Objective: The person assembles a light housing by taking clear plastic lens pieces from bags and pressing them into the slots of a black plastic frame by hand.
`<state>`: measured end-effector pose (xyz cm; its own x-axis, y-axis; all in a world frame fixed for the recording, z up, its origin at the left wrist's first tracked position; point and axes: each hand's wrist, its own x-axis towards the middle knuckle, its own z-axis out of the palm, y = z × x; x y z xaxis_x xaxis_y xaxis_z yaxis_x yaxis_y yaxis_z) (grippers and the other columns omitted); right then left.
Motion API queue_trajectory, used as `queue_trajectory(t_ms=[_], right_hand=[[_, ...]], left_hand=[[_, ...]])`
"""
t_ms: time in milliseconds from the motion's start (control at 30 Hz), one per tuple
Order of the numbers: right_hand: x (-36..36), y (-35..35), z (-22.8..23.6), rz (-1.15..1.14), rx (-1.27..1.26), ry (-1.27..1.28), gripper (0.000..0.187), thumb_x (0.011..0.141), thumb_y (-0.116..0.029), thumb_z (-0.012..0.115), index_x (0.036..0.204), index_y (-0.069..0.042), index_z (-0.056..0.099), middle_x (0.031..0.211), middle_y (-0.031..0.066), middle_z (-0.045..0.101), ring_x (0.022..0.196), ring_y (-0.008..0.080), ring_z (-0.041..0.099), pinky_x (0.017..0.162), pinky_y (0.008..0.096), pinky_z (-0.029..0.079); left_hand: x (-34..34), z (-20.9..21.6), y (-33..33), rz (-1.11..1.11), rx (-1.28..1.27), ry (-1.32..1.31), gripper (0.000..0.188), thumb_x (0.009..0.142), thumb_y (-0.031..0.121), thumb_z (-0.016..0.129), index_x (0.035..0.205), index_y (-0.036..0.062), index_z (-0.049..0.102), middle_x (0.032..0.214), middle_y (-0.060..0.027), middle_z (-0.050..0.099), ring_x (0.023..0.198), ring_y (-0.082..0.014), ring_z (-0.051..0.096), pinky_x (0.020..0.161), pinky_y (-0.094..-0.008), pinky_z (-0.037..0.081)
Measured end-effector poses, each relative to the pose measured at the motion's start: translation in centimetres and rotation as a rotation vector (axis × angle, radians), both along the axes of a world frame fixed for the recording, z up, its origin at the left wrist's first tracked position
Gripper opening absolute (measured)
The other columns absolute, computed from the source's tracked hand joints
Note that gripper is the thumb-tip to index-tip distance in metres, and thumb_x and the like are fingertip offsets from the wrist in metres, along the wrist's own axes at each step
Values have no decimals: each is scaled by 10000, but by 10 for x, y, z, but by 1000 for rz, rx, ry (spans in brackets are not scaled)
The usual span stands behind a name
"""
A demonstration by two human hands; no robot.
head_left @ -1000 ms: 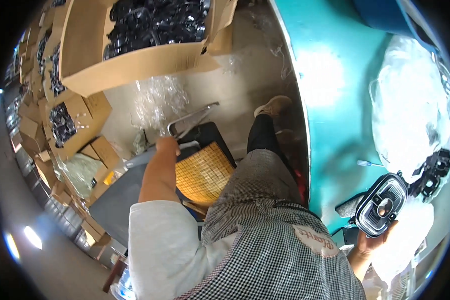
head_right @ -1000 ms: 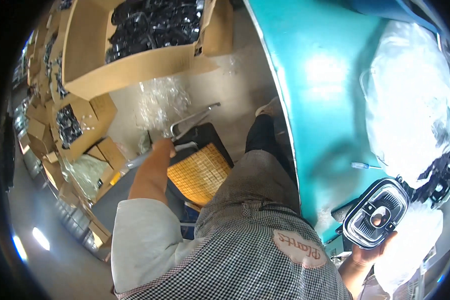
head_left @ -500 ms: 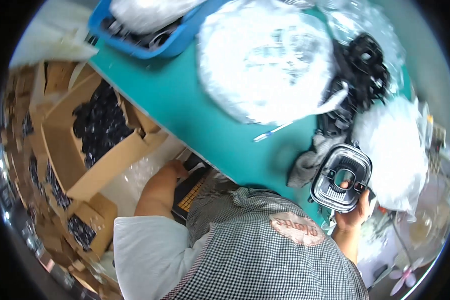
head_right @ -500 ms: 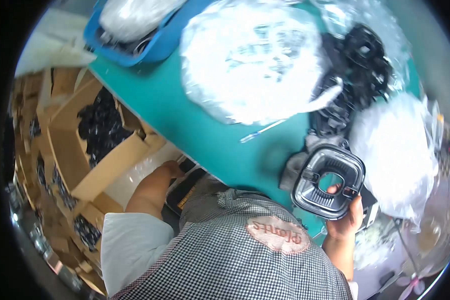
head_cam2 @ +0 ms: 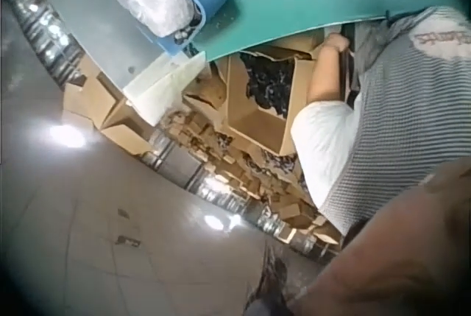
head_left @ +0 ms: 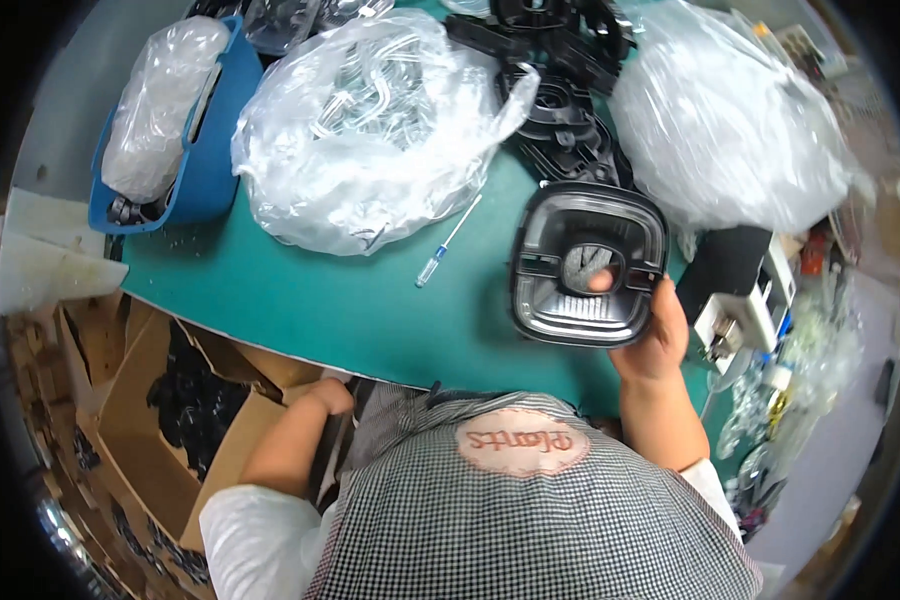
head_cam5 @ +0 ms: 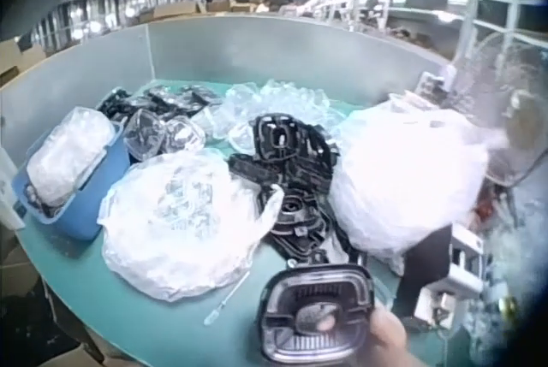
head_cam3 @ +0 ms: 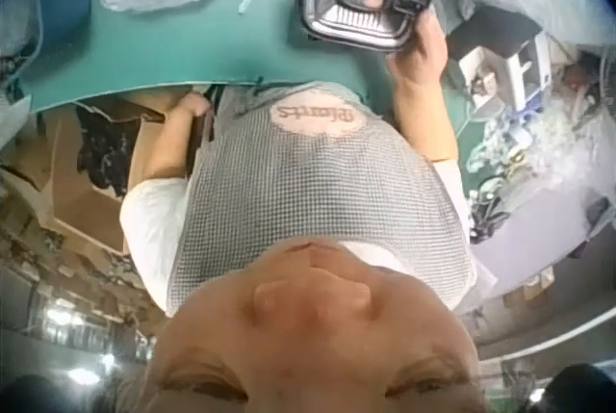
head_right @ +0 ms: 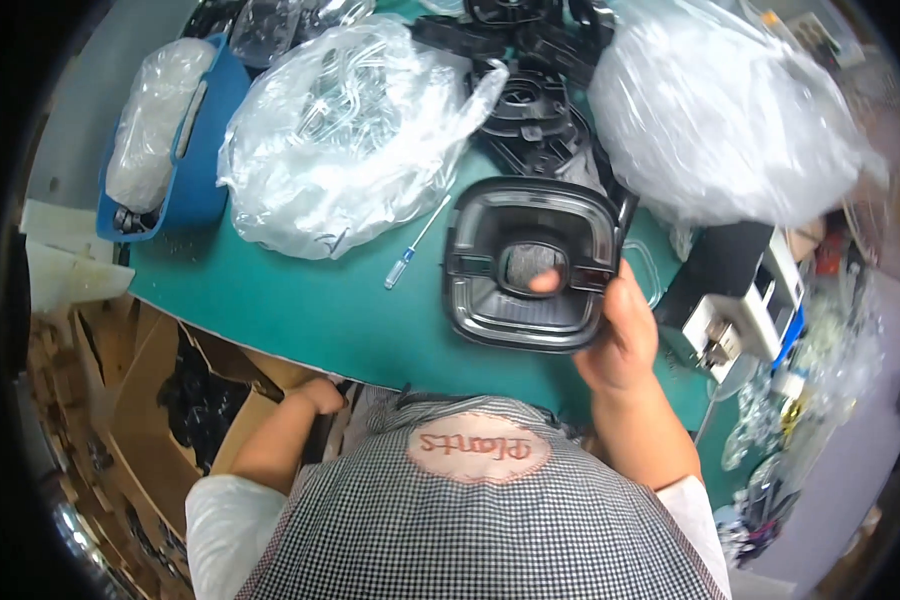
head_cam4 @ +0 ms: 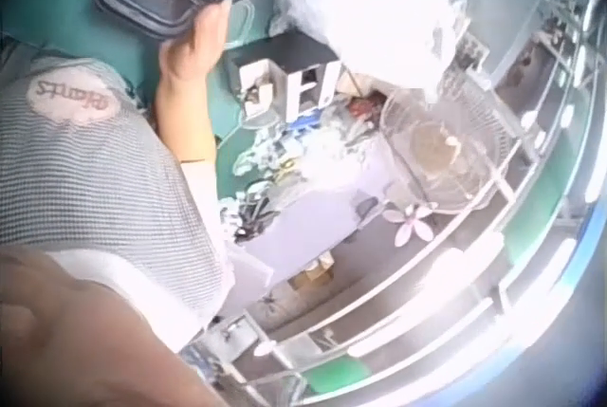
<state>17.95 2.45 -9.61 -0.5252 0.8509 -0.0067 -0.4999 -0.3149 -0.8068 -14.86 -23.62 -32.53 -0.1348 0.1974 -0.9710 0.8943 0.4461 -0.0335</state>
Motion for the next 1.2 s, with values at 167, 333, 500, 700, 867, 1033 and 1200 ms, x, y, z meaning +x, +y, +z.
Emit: queue_trajectory(t_ms=[167, 333, 500, 700, 867, 1033, 1200], right_hand=[[-22, -35, -36, 20, -11, 137, 536, 997, -361, 435, 1310, 72, 389, 1065, 189, 635, 955, 265, 649, 849, 372, 551], [-24, -42, -66, 33, -39, 201, 476, 1015, -336, 396, 1285, 55, 427, 1072, 202, 633, 985, 298, 650, 869, 410, 556], [-24, -23, -87, 28, -108, 120, 453, 1020, -351, 373, 1299, -14, 491, 1096, 174, 660, 1029, 317, 634, 946, 479, 484], [-23, -19, -87, 10, -181, 163, 449, 1026, -345, 364, 1315, -21, 474, 1106, 165, 657, 1061, 316, 623, 974, 484, 476], [-27, -18, -83, 16, -188, 148, 425, 1026, -336, 366, 1273, -22, 513, 1097, 158, 662, 1019, 292, 639, 944, 462, 493], [-29, -22, -79, -8, -199, 142, 406, 1022, -300, 383, 1265, -2, 513, 1082, 163, 660, 999, 284, 641, 928, 439, 502], [-26, -21, -82, -22, -171, 100, 412, 1015, -310, 398, 1269, -3, 503, 1042, 179, 663, 961, 303, 652, 890, 453, 526]], left_hand=[[8, 16, 3, -13, 110, 46, 469, 814, 391, 597, 1063, 4, 689, 1178, -189, 637, 1103, -319, 610, 916, -388, 495], [23, 51, -19, 63, 460, 112, 488, 854, 397, 608, 1185, 37, 603, 1113, -182, 654, 1048, -352, 614, 906, -427, 486], [27, 122, -28, 192, 884, -248, 333, 853, 261, 630, 1132, 79, 649, 1096, -151, 657, 1016, -308, 624, 880, -390, 501], [20, 234, -14, 324, 1209, -716, 272, 838, 163, 675, 1081, 43, 665, 995, -110, 680, 922, -239, 652, 802, -345, 520], [-28, 287, 30, 584, 1729, -460, 152, 839, 101, 678, 962, 12, 689, 873, -52, 673, 797, -130, 623, 750, -275, 500], [-123, 334, 120, 584, 1993, 123, 252, 907, 248, 612, 941, 10, 687, 844, -54, 675, 793, -137, 615, 724, -286, 483], [-227, 340, 213, 337, 1669, 606, 242, 879, 265, 613, 1009, 87, 714, 908, -93, 708, 842, -238, 656, 772, -343, 499]])
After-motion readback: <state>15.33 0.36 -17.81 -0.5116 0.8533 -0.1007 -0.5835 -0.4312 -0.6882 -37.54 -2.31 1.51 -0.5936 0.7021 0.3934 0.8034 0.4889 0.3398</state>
